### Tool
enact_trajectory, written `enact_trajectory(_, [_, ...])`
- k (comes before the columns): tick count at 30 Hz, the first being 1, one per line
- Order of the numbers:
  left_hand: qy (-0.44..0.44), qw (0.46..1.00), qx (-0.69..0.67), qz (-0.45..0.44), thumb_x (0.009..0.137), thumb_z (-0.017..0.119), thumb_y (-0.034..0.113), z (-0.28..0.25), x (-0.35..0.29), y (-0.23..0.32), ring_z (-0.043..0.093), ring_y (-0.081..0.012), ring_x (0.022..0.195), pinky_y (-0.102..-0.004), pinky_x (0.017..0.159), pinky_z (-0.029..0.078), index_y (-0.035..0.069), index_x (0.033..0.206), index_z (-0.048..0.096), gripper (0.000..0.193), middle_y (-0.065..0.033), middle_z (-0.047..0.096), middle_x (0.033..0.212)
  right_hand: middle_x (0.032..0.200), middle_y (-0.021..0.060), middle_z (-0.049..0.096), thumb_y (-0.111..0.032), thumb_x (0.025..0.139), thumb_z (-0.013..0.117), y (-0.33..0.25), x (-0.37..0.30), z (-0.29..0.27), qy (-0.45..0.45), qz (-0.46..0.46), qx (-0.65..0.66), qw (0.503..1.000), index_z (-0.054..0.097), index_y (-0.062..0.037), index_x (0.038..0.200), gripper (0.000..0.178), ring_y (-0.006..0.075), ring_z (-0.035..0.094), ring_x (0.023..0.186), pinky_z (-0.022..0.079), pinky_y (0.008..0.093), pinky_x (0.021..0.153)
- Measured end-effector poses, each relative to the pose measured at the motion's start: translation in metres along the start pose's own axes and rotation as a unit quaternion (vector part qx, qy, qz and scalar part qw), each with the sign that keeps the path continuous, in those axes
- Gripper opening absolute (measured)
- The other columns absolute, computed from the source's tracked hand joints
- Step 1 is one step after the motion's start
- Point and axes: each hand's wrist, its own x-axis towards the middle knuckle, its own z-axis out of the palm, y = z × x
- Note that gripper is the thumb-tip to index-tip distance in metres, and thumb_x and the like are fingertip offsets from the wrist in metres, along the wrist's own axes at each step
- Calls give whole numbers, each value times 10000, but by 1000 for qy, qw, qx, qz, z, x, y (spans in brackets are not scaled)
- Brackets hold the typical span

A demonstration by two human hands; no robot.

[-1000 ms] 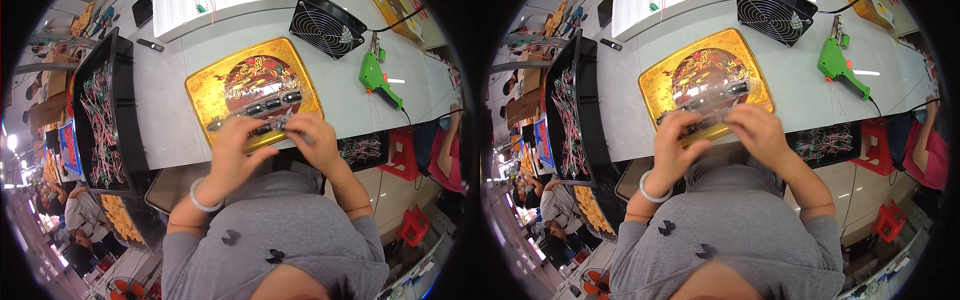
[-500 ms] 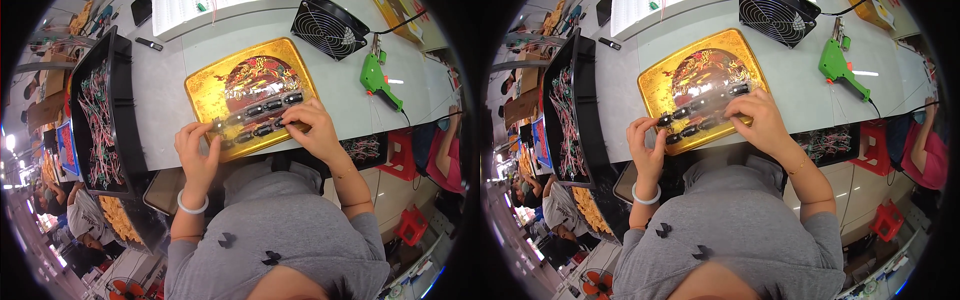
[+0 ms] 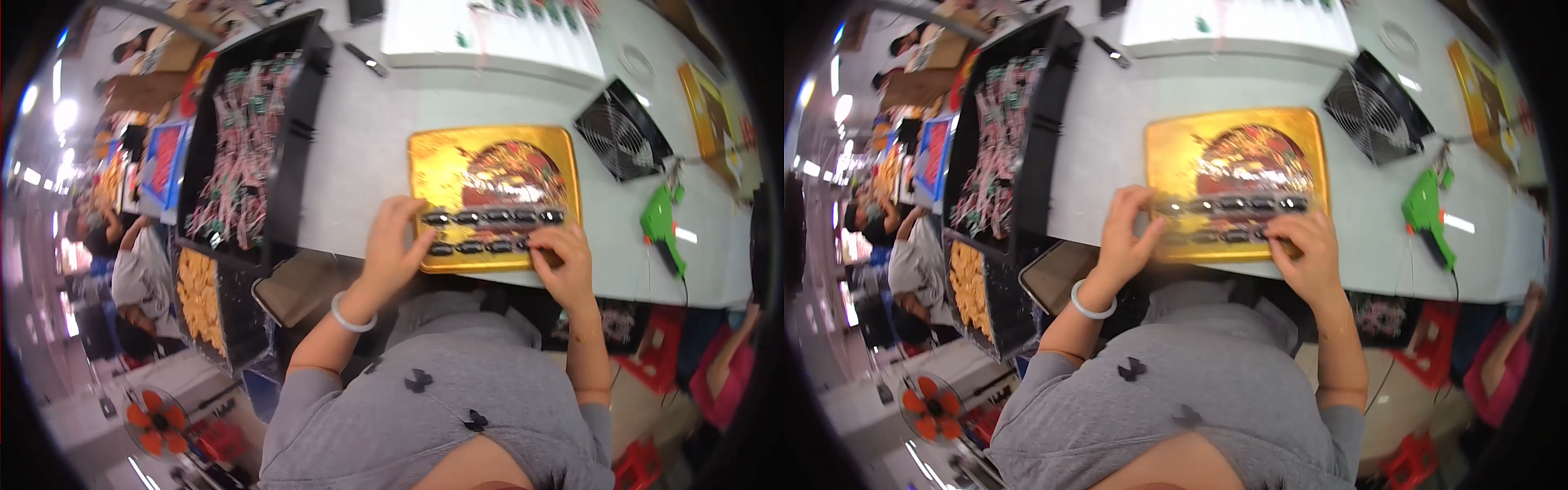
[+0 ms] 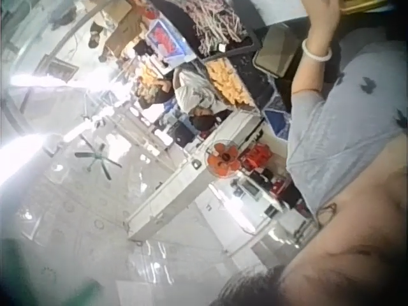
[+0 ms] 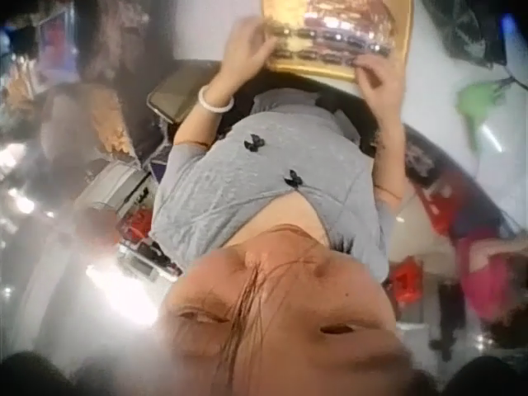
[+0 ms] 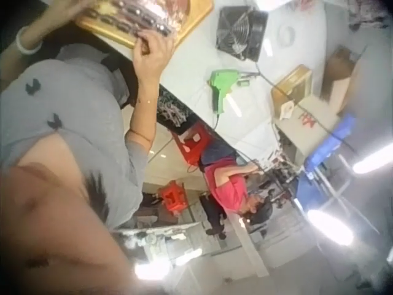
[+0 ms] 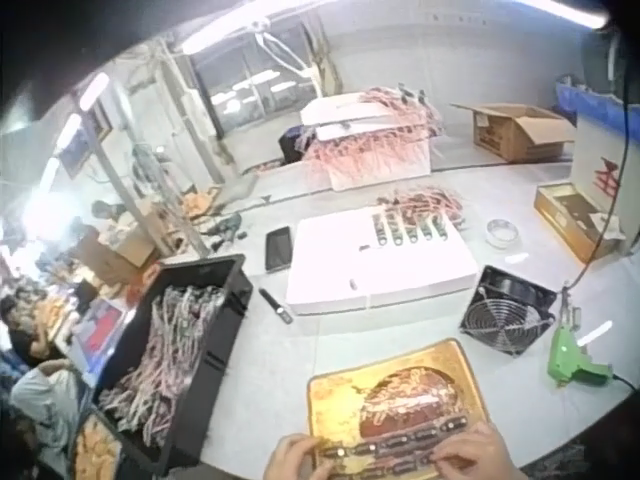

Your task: The person solders wires onto electronic components and connectors on a circuit board using a soldering gun or soldering iron.

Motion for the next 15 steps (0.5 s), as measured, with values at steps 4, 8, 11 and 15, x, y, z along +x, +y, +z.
enact_trajectory(4, [-10, 993, 103, 56, 713, 624, 88, -56, 15, 32, 508, -289, 966, -345, 845, 383, 33, 1039, 535, 342, -129, 531, 1033, 877, 100, 597, 12, 628, 572, 0, -13, 0, 75, -62, 18, 995, 606, -43, 848, 229, 264, 517, 803, 404, 344, 744])
enact_trajectory(8, [129, 954, 249, 103, 686, 624, 99, -147, 52, 31, 546, -276, 862, -345, 764, 404, 47, 883, 605, 205, -115, 597, 895, 864, 116, 577, 17, 642, 545, 6, -38, -13, 191, -41, 19, 981, 581, -15, 886, 248, 262, 505, 806, 402, 347, 743])
enact_trajectory(11, [163, 942, 290, 39, 706, 609, 79, -192, 70, 6, 550, -287, 852, -355, 762, 417, 36, 886, 602, 185, -113, 602, 881, 854, 126, 568, 21, 657, 526, 12, -47, -24, 265, -36, -7, 963, 560, 2, 912, 258, 258, 502, 806, 401, 338, 745])
enact_trajectory(15, [49, 965, 244, 87, 709, 619, 74, -160, 87, 17, 562, -294, 812, -359, 745, 431, 37, 899, 601, 195, -125, 601, 858, 834, 108, 575, 35, 664, 529, 20, -53, -33, 276, 30, 4, 961, 562, -3, 932, 272, 238, 504, 767, 412, 307, 699])
